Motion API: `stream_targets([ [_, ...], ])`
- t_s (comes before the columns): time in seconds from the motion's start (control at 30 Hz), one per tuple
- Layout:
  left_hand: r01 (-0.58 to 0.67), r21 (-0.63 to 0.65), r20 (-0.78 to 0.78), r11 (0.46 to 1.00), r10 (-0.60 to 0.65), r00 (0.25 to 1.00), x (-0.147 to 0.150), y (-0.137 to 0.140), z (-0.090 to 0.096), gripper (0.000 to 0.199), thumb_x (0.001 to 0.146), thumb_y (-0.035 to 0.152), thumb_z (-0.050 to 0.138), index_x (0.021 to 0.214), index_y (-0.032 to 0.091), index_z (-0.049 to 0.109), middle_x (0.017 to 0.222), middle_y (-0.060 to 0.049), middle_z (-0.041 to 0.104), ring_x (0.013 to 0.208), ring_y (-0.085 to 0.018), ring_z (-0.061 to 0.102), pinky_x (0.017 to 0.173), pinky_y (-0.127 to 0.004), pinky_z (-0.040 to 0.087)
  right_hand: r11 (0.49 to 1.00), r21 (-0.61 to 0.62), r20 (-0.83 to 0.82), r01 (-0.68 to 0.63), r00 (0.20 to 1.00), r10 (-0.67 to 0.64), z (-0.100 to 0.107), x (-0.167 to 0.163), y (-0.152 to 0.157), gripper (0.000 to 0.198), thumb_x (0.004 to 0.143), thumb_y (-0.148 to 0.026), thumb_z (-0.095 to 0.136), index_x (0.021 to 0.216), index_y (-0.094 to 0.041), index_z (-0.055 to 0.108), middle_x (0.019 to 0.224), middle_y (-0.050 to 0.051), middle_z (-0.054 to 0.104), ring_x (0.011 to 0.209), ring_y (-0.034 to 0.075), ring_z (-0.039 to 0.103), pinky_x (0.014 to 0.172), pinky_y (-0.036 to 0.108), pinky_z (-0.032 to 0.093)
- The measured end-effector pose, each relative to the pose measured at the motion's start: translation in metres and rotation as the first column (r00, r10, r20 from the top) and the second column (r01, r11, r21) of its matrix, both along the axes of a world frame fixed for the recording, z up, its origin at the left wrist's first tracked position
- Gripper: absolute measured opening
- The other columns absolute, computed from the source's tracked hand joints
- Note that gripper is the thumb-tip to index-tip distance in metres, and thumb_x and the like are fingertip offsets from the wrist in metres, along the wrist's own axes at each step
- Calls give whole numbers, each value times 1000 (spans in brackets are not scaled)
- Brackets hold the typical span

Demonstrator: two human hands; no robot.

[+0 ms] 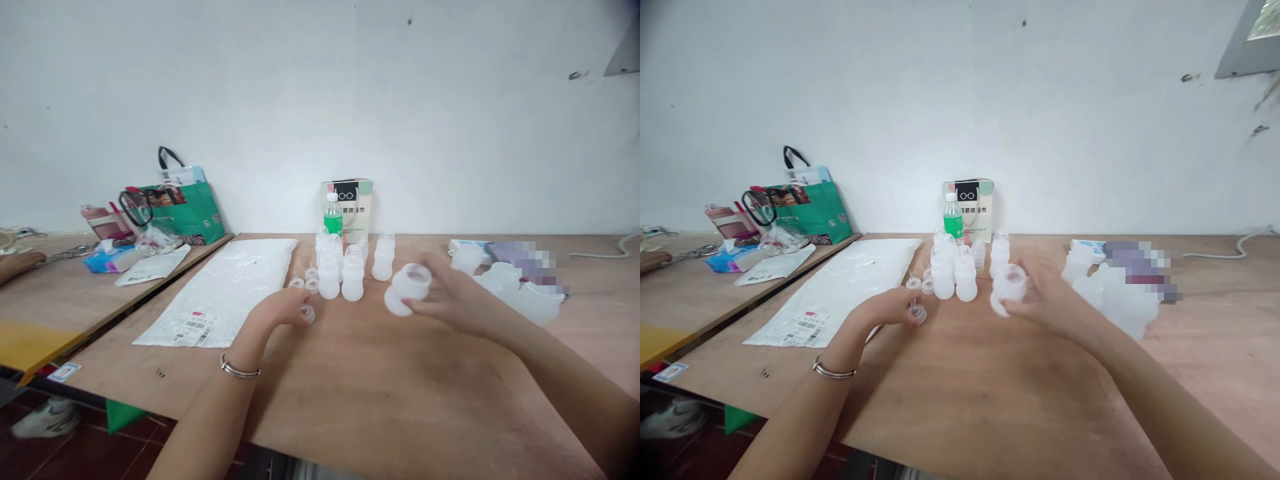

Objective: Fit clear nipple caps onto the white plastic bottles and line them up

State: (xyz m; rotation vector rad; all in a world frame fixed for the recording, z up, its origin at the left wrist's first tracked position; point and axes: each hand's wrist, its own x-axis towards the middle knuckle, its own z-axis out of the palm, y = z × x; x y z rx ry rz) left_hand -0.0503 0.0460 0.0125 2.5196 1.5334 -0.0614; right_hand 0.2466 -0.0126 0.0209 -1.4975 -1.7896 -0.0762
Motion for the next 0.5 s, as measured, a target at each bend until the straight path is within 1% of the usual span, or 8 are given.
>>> stream_targets([
  [0.03, 16, 4, 32, 1000, -16, 999, 0, -1, 3, 25, 66, 32, 59, 87, 18, 58, 80, -3, 61, 68, -17, 56, 56, -26, 37, 991, -58, -18, -120, 993, 120, -1, -9, -5, 32, 62, -40, 67, 88, -27, 54, 84, 0, 63, 75, 19, 61, 63, 28, 48],
  [0.1, 63, 33, 173, 997, -68, 983, 1, -4, 10, 28, 71, 37, 57, 93, 19, 57, 80, -1, 61, 69, -16, 56, 60, -26, 40, 896, -197, -166, -399, 914, 371, -8, -25, -10, 35, 71, -33, 60, 104, -27, 50, 97, 1, 61, 85, 18, 59, 71, 29, 49],
  [0.13, 82, 64, 276, 995, -96, 956, 3, -6, 12, 30, 72, 39, 57, 95, 20, 56, 81, -1, 61, 70, -16, 56, 62, -26, 41, 859, -220, -228, -463, 880, 416, -14, -30, -11, 37, 73, -31, 59, 107, -27, 48, 100, 1, 59, 88, 18, 58, 74, 30, 49],
  [0.17, 90, 102, 387, 991, -123, 914, 7, -8, 14, 33, 73, 42, 58, 98, 20, 55, 84, -1, 62, 72, -15, 56, 64, -26, 42, 843, -226, -271, -487, 863, 426, -22, -35, -10, 38, 73, -30, 58, 110, -27, 47, 103, 2, 57, 92, 19, 56, 77, 31, 48],
  [0.23, 80, 163, 572, 983, -160, 805, 15, -12, 15, 38, 74, 46, 59, 101, 20, 54, 91, -2, 62, 75, -14, 56, 67, -26, 44, 848, -226, -294, -480, 863, 411, -37, -41, -8, 41, 73, -29, 59, 111, -27, 47, 109, 3, 54, 100, 20, 53, 84, 34, 46],
  [0.3, 86, 177, 672, 980, -185, 717, 26, -15, 11, 41, 73, 47, 60, 103, 20, 54, 94, -3, 61, 76, -13, 56, 66, -25, 45, 858, -210, -308, -470, 864, 398, -50, -43, -6, 42, 74, -30, 59, 114, -28, 46, 114, 4, 52, 106, 21, 50, 88, 36, 43],
  [0.37, 134, 162, 703, 978, -210, 679, 35, -17, 5, 42, 71, 47, 63, 102, 20, 56, 93, -3, 62, 75, -13, 56, 65, -24, 45, 857, -217, -328, -468, 862, 387, -61, -45, -5, 43, 76, -33, 57, 116, -28, 44, 113, 3, 54, 102, 21, 52, 86, 36, 44],
  [0.5, 207, 119, 709, 971, -229, 667, 48, -18, -7, 42, 71, 48, 64, 102, 20, 58, 92, -3, 63, 77, -13, 56, 67, -25, 45, 857, -312, -326, -411, 893, 309, -70, -47, -6, 41, 77, -35, 55, 115, -28, 41, 95, 0, 61, 80, 19, 58, 69, 33, 46],
])
